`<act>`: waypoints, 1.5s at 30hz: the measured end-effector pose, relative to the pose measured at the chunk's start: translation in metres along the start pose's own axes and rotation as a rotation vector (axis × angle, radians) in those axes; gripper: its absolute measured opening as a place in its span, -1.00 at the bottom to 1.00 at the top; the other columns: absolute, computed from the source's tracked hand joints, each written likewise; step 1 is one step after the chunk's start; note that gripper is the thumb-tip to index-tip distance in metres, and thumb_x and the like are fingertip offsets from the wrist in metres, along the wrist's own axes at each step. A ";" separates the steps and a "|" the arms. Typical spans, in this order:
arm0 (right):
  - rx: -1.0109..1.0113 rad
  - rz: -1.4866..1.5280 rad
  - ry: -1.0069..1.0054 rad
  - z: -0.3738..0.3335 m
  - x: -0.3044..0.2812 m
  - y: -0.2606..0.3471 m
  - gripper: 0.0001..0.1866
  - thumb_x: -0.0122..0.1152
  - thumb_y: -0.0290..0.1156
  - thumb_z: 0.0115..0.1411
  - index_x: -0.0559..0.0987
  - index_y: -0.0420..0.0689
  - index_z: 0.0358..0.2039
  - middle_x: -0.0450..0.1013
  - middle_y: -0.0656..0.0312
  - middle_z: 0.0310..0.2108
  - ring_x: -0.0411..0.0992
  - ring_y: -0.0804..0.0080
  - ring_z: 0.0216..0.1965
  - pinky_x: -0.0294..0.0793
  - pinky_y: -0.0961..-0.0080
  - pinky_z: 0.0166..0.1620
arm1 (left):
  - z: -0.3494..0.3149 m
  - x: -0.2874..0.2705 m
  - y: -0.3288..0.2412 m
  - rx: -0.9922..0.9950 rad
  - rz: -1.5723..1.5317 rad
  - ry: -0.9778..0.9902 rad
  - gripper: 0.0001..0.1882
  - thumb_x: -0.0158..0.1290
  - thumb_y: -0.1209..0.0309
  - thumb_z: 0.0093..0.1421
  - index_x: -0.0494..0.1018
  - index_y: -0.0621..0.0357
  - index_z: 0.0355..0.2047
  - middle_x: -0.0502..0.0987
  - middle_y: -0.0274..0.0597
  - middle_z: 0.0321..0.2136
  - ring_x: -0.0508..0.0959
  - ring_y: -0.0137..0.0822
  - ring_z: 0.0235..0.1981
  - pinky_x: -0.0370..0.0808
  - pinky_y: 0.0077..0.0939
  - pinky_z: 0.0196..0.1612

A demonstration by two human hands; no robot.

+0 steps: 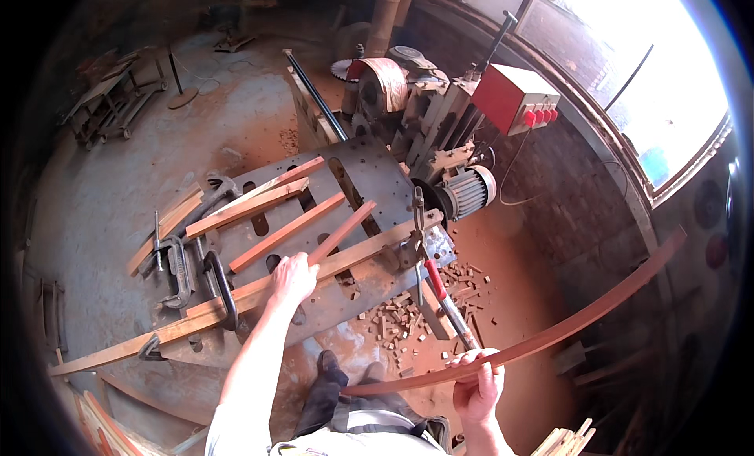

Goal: The person organizes a stack of wooden planks on a workbench, then moves to a machine to process a long, curved wooden piece. They use a clamp to secure the wood and operate the machine to cut or shape it. Finally, the person measures the processed piece with a tape measure.

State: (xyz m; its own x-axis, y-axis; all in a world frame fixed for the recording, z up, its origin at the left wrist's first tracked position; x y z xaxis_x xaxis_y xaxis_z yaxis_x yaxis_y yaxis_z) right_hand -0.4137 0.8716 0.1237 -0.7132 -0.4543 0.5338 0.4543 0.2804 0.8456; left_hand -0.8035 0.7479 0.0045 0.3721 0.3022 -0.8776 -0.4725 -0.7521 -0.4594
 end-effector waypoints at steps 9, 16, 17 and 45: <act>0.050 0.056 -0.098 -0.017 -0.025 -0.006 -0.84 0.10 -0.40 0.35 0.43 -0.15 -0.10 0.46 0.11 -0.29 0.48 0.19 -0.22 0.51 0.14 -0.05 | 0.007 0.001 0.003 0.025 0.158 0.014 -0.61 0.14 0.18 0.20 0.53 0.32 -0.21 0.61 0.14 -0.17 0.55 0.04 -0.05 0.43 -0.13 0.09; 0.044 0.038 -0.080 -0.003 -0.056 0.014 -0.84 0.08 -0.35 0.36 0.41 -0.10 -0.11 0.45 0.14 -0.30 0.47 0.19 -0.22 0.52 0.13 -0.06 | 0.005 0.004 -0.004 0.024 0.152 0.018 -0.63 0.14 0.20 0.19 0.53 0.33 -0.24 0.61 0.14 -0.19 0.54 0.06 -0.06 0.43 -0.13 0.08; 0.045 0.041 -0.081 0.001 -0.059 0.017 -0.84 0.08 -0.35 0.36 0.41 -0.10 -0.11 0.45 0.15 -0.30 0.47 0.20 -0.22 0.52 0.14 -0.07 | 0.005 0.004 -0.004 0.019 0.156 0.022 -0.63 0.14 0.19 0.19 0.53 0.33 -0.24 0.61 0.14 -0.20 0.54 0.06 -0.06 0.43 -0.13 0.08; -0.162 0.346 -0.316 0.208 -0.105 0.112 -0.68 0.10 -0.12 0.37 0.42 -0.16 -0.24 0.40 0.25 -0.34 0.38 0.35 -0.29 0.42 0.33 -0.15 | 0.038 -0.007 -0.011 0.015 -0.024 0.327 -0.63 0.14 0.22 0.20 0.49 0.30 -0.16 0.57 0.17 -0.18 0.54 0.10 -0.03 0.48 -0.08 0.00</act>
Point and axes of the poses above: each hand's wrist, its own z-axis towards the middle knuckle, its own x-axis out of the palm, y = z × x, the point moved 9 cm from there along z, towards the middle knuckle
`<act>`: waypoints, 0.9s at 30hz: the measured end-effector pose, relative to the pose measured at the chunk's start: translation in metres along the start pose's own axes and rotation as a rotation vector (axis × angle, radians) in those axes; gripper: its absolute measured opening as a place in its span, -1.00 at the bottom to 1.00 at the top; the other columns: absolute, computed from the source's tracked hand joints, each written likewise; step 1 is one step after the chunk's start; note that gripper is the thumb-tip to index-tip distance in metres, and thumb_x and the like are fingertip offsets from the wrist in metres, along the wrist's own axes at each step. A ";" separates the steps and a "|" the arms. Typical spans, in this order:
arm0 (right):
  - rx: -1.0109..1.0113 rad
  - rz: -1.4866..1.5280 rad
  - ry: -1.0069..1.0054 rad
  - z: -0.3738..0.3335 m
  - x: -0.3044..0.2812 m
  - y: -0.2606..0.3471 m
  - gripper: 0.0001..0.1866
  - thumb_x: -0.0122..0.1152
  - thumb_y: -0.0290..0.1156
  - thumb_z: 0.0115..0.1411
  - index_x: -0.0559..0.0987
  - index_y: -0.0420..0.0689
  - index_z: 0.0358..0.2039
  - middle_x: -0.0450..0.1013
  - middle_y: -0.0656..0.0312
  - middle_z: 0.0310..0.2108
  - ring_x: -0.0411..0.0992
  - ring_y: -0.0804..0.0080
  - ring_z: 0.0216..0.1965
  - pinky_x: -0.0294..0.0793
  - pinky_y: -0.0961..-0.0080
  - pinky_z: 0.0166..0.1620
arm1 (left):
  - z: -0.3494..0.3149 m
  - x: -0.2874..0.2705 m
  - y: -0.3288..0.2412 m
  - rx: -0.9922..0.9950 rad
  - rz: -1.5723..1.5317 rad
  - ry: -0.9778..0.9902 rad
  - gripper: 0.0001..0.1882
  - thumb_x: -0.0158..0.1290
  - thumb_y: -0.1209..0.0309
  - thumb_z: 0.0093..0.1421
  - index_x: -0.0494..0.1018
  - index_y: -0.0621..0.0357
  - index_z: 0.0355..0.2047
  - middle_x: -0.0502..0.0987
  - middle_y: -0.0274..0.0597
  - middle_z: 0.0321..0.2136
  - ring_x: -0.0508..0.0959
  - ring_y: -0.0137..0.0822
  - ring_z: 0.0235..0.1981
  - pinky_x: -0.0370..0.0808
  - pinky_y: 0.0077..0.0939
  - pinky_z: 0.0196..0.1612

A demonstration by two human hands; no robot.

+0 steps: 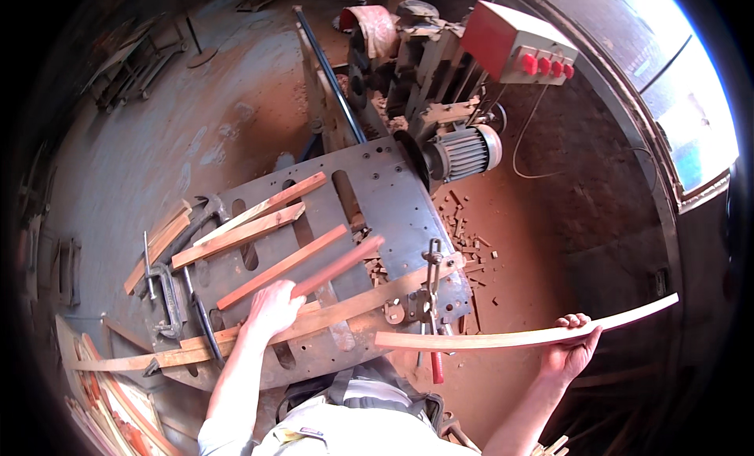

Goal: The person organizes a stack of wooden planks on a workbench, then moves to a machine to process a long, curved wooden piece. They use a clamp to secure the wood and operate the machine to cut or shape it. Finally, the person measures the processed piece with a tape measure.

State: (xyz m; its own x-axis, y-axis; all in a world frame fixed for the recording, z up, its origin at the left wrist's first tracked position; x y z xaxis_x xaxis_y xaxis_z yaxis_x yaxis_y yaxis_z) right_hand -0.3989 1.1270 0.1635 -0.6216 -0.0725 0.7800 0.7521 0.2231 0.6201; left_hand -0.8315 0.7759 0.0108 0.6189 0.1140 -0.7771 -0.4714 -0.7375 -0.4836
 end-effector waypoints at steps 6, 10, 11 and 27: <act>0.050 -0.052 -0.007 0.005 -0.028 -0.003 -0.69 0.14 -0.18 0.35 0.41 -0.20 -0.24 0.36 0.23 -0.34 0.32 0.35 -0.28 0.35 0.38 -0.13 | -0.013 -0.013 0.000 0.184 0.094 -0.363 -0.68 0.16 0.28 0.18 0.48 0.19 -0.13 0.55 0.00 -0.21 0.55 0.00 -0.14 0.47 -0.11 -0.07; 0.106 -0.165 0.013 0.012 -0.034 -0.002 -0.67 0.15 -0.19 0.35 0.43 -0.24 -0.25 0.34 0.20 -0.34 0.33 0.32 -0.25 0.38 0.37 -0.07 | -0.026 -0.018 0.026 0.211 0.203 -0.565 -0.72 0.22 0.40 0.09 0.53 0.18 -0.18 0.48 -0.12 -0.27 0.47 -0.08 -0.17 0.48 -0.23 -0.12; 0.127 -0.172 0.026 0.013 -0.033 -0.004 -0.67 0.14 -0.18 0.36 0.43 -0.24 -0.24 0.34 0.19 -0.34 0.33 0.31 -0.24 0.38 0.37 -0.06 | -0.029 -0.019 0.033 0.194 0.172 -0.590 -0.73 0.22 0.41 0.09 0.54 0.18 -0.19 0.47 -0.12 -0.28 0.46 -0.09 -0.17 0.47 -0.24 -0.12; 0.159 -0.180 0.071 -0.003 0.016 -0.053 -0.67 0.05 -0.12 0.40 0.43 -0.17 -0.23 0.40 0.22 -0.36 0.38 0.34 -0.30 0.44 0.34 -0.14 | -0.029 -0.012 0.063 0.064 -0.053 -0.759 -0.69 0.27 0.57 -0.07 0.56 0.18 -0.25 0.48 -0.10 -0.27 0.43 -0.03 -0.13 0.41 -0.19 -0.03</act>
Point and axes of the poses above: each hand's wrist, its own z-axis towards the middle knuckle, its own x-axis out of the palm, y = z × x, the point moved 9 cm from there along z, towards the middle knuckle
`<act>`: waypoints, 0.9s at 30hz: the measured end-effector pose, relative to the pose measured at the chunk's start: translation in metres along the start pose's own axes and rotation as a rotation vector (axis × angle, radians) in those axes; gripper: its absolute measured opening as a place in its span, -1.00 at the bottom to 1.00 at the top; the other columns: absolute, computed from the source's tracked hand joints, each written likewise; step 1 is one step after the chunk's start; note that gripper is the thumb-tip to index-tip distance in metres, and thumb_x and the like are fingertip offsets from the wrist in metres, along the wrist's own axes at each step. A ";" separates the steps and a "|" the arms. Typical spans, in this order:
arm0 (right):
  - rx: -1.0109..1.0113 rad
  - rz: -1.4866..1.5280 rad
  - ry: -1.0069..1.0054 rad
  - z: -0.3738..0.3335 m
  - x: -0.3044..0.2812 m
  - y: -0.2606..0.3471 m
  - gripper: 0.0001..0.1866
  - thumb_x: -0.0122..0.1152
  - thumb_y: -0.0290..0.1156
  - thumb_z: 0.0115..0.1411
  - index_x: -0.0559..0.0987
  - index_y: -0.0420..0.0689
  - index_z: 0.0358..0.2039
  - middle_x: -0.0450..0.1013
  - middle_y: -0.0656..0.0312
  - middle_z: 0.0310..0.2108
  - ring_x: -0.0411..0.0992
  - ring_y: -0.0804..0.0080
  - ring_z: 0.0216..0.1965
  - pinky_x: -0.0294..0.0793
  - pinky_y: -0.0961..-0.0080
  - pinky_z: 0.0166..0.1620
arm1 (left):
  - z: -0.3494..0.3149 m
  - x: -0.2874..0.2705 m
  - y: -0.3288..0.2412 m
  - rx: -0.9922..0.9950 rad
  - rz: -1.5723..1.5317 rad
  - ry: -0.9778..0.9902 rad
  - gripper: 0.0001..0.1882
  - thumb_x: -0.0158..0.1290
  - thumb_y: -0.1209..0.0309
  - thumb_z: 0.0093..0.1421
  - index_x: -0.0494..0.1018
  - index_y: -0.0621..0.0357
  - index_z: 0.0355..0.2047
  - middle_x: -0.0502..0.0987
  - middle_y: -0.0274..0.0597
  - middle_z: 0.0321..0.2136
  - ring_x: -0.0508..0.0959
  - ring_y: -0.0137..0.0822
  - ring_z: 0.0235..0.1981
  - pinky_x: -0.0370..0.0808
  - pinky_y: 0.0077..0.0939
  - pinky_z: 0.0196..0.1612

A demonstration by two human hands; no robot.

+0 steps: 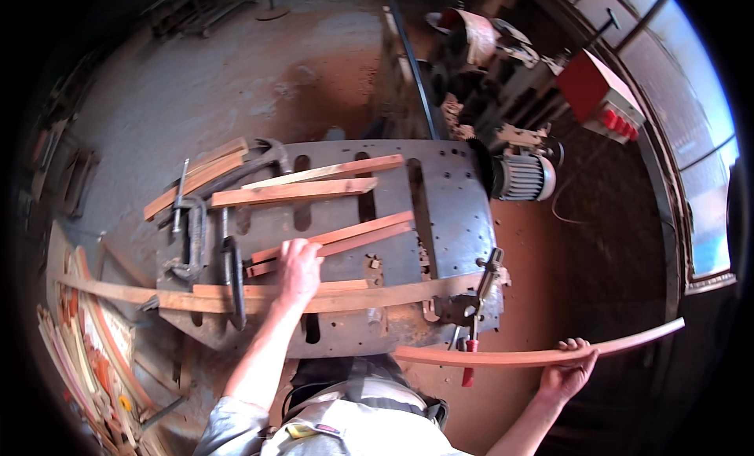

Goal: The person organizes a stack of wooden planks on a workbench, then moves to a machine to process a long, curved wooden piece. They use a clamp to secure the wood and operate the machine to cut or shape it. Finally, the person measures the processed piece with a tape measure.

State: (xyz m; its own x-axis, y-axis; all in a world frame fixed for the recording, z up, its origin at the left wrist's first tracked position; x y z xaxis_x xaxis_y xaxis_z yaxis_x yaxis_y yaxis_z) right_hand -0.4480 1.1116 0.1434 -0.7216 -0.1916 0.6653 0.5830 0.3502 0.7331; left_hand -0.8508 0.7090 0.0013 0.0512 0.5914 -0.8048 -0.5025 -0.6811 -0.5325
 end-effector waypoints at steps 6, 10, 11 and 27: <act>0.029 0.002 -0.043 -0.014 0.001 -0.014 -0.70 0.08 -0.14 0.38 0.44 -0.15 -0.27 0.42 0.21 -0.36 0.39 0.33 -0.30 0.45 0.33 -0.15 | 0.004 -0.001 -0.007 -0.006 0.021 0.020 -0.70 0.28 0.54 -0.05 0.57 0.19 -0.24 0.50 -0.11 -0.27 0.45 -0.04 -0.14 0.45 -0.20 -0.06; 0.024 0.002 -0.042 -0.018 -0.011 -0.015 -0.71 0.10 -0.16 0.38 0.43 -0.16 -0.25 0.40 0.23 -0.35 0.39 0.35 -0.30 0.44 0.35 -0.14 | 0.007 -0.002 -0.013 0.034 0.015 -0.022 -0.64 0.31 0.57 -0.12 0.56 0.15 -0.24 0.49 -0.15 -0.27 0.45 -0.05 -0.15 0.44 -0.23 -0.06; 0.025 0.004 -0.053 -0.019 -0.015 -0.015 -0.71 0.11 -0.16 0.37 0.42 -0.16 -0.25 0.39 0.23 -0.35 0.38 0.35 -0.30 0.44 0.36 -0.14 | 0.008 -0.001 -0.015 0.033 0.053 -0.011 -0.66 0.30 0.55 -0.09 0.57 0.14 -0.24 0.50 -0.16 -0.26 0.45 -0.06 -0.14 0.44 -0.22 -0.07; 0.037 -0.013 -0.050 0.007 -0.051 0.011 -0.66 0.05 -0.14 0.40 0.44 -0.23 -0.21 0.38 0.19 -0.30 0.34 0.31 -0.26 0.39 0.33 -0.12 | 0.005 0.006 -0.031 0.135 0.079 0.019 -0.74 0.26 0.45 0.03 0.51 0.19 -0.25 0.47 -0.11 -0.25 0.46 -0.08 -0.15 0.44 -0.20 -0.12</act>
Point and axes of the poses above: each hand's wrist, its own z-axis towards the middle knuckle, its own x-axis out of the palm, y = z × x, the point moved 9 cm from there along z, towards the middle knuckle
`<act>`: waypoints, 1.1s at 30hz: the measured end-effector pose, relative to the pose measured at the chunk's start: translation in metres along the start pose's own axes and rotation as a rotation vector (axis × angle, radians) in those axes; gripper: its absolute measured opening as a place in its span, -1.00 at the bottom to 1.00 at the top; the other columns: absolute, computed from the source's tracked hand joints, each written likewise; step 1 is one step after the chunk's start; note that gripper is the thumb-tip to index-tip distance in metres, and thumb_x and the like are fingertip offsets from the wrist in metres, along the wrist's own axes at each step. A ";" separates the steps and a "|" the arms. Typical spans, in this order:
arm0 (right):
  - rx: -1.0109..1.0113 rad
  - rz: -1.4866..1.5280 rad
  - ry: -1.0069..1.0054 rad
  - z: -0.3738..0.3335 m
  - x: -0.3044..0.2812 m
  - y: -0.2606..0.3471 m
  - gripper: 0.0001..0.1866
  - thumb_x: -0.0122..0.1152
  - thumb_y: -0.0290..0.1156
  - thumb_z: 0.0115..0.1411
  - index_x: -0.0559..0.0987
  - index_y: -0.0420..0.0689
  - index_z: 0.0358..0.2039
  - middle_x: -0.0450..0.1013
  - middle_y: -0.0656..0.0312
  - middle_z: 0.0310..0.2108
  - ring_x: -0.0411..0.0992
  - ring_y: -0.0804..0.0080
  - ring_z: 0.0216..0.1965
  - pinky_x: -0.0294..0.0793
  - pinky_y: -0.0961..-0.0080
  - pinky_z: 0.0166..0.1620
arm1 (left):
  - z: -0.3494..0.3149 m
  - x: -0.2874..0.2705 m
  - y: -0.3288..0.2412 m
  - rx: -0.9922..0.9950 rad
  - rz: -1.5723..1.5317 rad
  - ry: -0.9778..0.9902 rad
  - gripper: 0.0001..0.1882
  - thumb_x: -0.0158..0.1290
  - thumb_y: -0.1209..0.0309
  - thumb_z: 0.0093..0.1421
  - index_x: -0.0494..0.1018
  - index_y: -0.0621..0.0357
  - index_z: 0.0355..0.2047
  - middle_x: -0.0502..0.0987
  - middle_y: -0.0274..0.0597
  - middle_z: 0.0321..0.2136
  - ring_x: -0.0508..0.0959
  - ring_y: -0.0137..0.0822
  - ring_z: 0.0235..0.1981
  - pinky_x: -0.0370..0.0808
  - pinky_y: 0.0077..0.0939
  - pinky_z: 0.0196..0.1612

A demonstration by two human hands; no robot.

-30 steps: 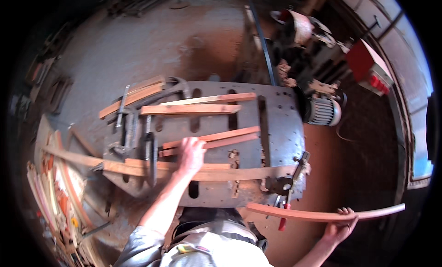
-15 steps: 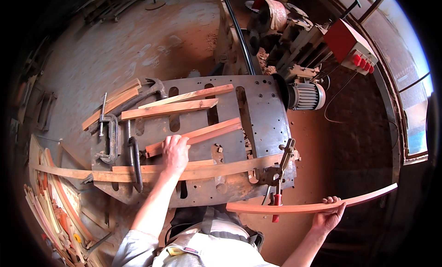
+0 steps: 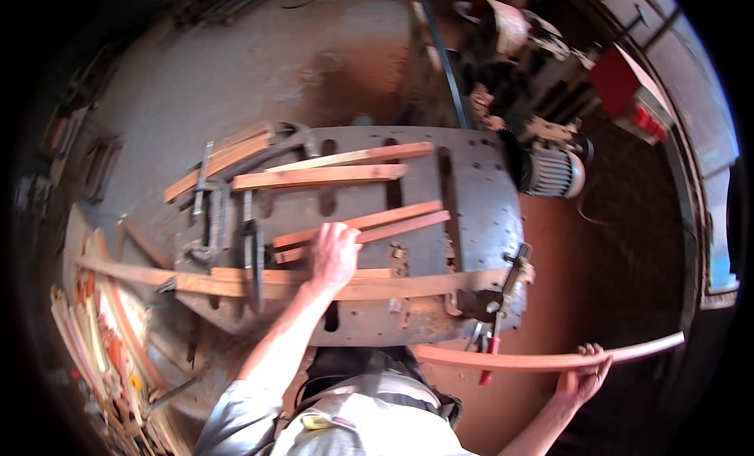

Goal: The person organizes a stack of wooden planks on a workbench, then moves to a machine to process a long, curved wooden piece. They use a clamp to secure the wood and operate the machine to cut or shape it. Finally, the person measures the processed piece with a tape measure.

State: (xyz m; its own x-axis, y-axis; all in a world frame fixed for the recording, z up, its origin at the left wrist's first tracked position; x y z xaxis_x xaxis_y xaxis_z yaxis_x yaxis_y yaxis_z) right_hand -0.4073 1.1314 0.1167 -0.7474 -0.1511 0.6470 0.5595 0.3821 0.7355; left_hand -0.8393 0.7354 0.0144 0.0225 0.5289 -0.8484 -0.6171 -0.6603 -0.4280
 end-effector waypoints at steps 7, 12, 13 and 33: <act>-0.020 0.188 0.087 0.033 0.043 0.031 -0.70 0.08 -0.19 0.39 0.44 -0.21 -0.29 0.37 0.20 -0.34 0.33 0.30 -0.27 0.41 0.34 -0.10 | 0.030 0.057 -0.100 0.134 -0.163 0.093 -0.85 0.10 0.38 0.26 0.44 0.19 -0.25 0.62 -0.06 -0.41 0.60 -0.20 -0.39 0.54 -0.23 -0.32; -0.018 0.204 0.103 0.040 0.044 0.038 -0.68 0.12 -0.20 0.36 0.43 -0.23 -0.34 0.34 0.20 -0.36 0.33 0.31 -0.27 0.41 0.34 -0.09 | 0.039 0.114 -0.152 0.092 -0.312 0.258 -0.87 0.05 0.41 0.29 0.41 0.23 -0.34 0.59 -0.03 -0.48 0.61 -0.18 -0.40 0.58 -0.17 -0.33; -0.014 0.200 0.085 0.039 0.043 0.039 -0.67 0.13 -0.19 0.36 0.43 -0.24 -0.35 0.33 0.20 -0.37 0.33 0.30 -0.26 0.41 0.35 -0.09 | 0.040 0.120 -0.159 0.077 -0.333 0.308 -0.87 0.05 0.44 0.27 0.40 0.25 -0.37 0.59 0.02 -0.48 0.62 -0.08 -0.37 0.59 -0.10 -0.27; -0.135 0.048 -0.051 0.129 0.013 0.062 -0.63 0.06 -0.12 0.38 0.45 -0.24 -0.28 0.38 0.11 -0.38 0.38 0.21 -0.25 0.44 0.26 -0.04 | 0.029 0.139 -0.168 -0.061 -0.489 0.555 -0.83 0.04 0.42 0.22 0.54 0.21 -0.25 0.61 0.06 -0.28 0.55 0.07 -0.15 0.49 -0.11 -0.06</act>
State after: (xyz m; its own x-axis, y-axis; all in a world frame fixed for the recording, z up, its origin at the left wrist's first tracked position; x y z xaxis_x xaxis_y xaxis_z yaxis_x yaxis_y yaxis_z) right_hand -0.4283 1.2704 0.1449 -0.7340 -0.0874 0.6735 0.6355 0.2610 0.7266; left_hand -0.7553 0.9350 -0.0232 0.6877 0.4340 -0.5820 -0.3904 -0.4549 -0.8004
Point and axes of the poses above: each hand's wrist, its own z-axis towards the middle knuckle, its own x-axis out of the palm, y = z × x, the point moved 9 cm from there along z, towards the middle knuckle
